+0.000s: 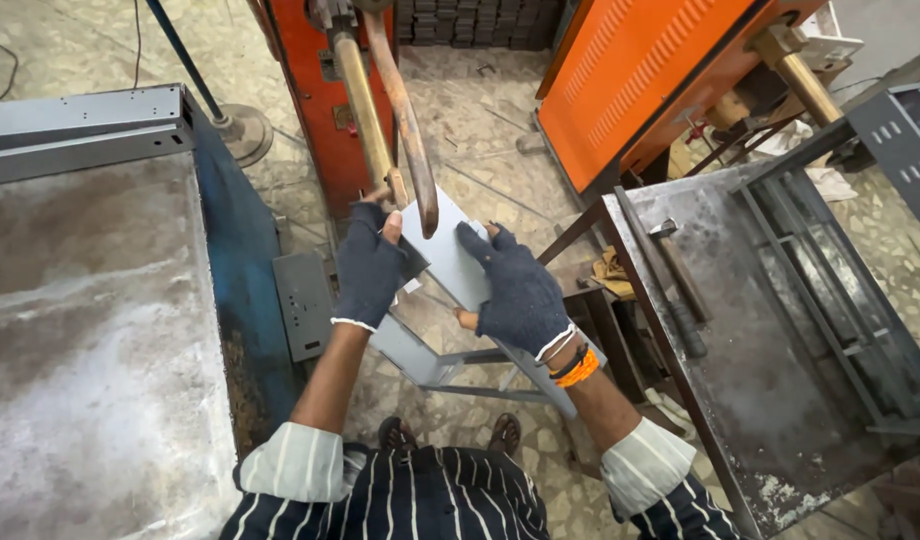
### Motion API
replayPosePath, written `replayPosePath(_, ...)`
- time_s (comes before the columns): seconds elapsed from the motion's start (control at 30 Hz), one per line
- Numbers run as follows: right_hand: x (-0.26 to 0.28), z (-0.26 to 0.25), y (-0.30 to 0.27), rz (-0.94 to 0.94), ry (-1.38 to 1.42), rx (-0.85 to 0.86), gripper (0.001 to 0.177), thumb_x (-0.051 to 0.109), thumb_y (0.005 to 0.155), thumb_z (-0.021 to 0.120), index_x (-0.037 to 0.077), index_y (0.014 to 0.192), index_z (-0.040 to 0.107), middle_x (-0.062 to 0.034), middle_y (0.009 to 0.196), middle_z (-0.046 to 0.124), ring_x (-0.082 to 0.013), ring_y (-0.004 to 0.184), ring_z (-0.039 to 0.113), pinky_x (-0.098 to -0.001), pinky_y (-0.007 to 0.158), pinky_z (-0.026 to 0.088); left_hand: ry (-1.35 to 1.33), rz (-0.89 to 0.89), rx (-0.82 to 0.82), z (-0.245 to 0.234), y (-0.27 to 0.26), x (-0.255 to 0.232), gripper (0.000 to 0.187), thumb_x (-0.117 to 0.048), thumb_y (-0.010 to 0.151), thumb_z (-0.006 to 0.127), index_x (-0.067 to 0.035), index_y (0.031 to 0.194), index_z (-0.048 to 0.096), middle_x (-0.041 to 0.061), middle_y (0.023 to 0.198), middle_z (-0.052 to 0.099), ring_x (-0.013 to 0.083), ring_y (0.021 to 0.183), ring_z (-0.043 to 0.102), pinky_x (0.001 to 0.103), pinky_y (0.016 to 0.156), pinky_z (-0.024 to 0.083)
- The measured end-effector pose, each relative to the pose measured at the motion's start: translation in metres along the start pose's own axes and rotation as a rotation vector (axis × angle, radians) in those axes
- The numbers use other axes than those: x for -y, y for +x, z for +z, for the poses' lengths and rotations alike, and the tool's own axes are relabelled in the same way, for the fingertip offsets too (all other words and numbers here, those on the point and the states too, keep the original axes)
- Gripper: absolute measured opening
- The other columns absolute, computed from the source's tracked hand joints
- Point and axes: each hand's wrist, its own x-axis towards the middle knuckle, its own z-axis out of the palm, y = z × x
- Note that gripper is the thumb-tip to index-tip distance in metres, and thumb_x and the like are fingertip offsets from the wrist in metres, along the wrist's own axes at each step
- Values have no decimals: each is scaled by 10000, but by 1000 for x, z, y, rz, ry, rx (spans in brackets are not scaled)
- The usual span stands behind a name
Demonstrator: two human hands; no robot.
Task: Assembling and spot welding various metal plates and frames at a workstation.
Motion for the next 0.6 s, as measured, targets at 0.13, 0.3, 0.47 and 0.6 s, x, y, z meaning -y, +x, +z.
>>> replayPosePath(0.13, 0, 1, 0, -10, -25, -11, 1040, 365, 536, 863, 204, 1493, 490, -237, 1522, 452, -411, 1202, 597, -461, 957, 517, -153, -46, 42, 3, 8, 18, 446, -195, 1029, 619, -33, 1429, 504, 109, 1030, 660, 172, 909, 611, 332, 860, 508)
replayPosePath(0.3, 0, 12, -2, -46, -70, -105, 1053, 340, 529, 842, 183, 1503, 473, -272, 1493, 475, -425, 1130, 618, -462, 929, 529, -260, -194, 13, 3, 9, 12, 449, -130, 965, 671, -15, 1365, 501, 81, 953, 684, 120, 822, 618, 280, 765, 514)
replayPosePath(0.47, -3, 17, -2, -106, -65, -170, 1058, 424, 599, 872, 128, 1521, 447, -294, 1373, 534, -440, 1151, 609, -487, 930, 518, -247, -235, 35, -2, 12, 1, 402, -130, 955, 690, -7, 1304, 532, 79, 952, 680, 117, 805, 616, 280, 737, 520)
replayPosePath(0.6, -1, 15, -6, -125, -8, -183, 1035, 404, 608, 864, 128, 1521, 462, -298, 1344, 550, -446, 1164, 602, -482, 951, 513, -233, -229, 121, -10, 9, 4, 311, -150, 1005, 683, 1, 1264, 602, 94, 1040, 673, 136, 857, 612, 302, 758, 526)
